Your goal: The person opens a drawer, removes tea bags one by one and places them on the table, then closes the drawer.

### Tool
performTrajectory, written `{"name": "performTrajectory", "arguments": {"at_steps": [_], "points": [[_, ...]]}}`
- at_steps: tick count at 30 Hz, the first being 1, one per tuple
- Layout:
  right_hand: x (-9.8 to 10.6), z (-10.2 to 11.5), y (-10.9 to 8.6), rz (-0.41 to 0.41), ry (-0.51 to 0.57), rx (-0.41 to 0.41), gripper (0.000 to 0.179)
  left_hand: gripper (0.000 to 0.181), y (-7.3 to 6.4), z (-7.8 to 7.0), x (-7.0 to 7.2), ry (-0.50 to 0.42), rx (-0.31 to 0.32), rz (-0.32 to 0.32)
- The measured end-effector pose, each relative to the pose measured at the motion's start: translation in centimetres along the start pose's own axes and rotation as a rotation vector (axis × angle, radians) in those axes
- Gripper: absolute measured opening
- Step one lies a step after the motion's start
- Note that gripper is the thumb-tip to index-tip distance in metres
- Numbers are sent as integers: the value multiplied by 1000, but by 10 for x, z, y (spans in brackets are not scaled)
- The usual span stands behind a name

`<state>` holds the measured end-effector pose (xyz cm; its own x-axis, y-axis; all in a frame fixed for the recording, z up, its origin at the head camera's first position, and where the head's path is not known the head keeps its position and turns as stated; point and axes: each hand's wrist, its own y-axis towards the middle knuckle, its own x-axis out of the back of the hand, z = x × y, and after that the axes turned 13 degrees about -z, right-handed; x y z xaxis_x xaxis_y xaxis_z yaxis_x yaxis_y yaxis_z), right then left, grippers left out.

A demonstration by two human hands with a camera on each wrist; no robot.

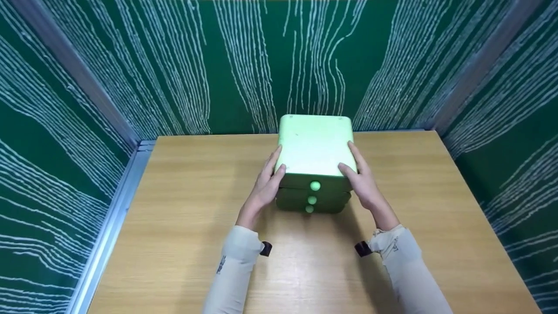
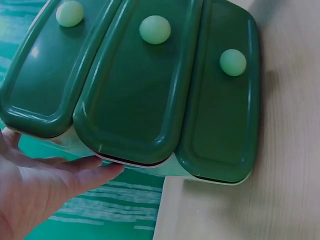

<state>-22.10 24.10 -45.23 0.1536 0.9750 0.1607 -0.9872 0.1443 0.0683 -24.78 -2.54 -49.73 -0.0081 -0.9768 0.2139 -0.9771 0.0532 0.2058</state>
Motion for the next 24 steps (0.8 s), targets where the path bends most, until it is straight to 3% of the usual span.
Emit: {"name": "performTrajectory", "arguments": {"at_steps": [4,8,14,19,24], "points": [[-11,3,-1,32,24,4,67,62,-7,3,13,-30,14,-1],[-22,-8,5,49,36,2,66,66,-12,3,26,-30,29,-16],[-40,-21,16,40,29,52,65,63,-6,4,44,-63,29,-40],[-49,-21,24,46,42,67,65,61,3,11,50,-155,22,-58],[-51,-16,22,59,67,42,65,59,2,20,52,-191,28,-60]]}}
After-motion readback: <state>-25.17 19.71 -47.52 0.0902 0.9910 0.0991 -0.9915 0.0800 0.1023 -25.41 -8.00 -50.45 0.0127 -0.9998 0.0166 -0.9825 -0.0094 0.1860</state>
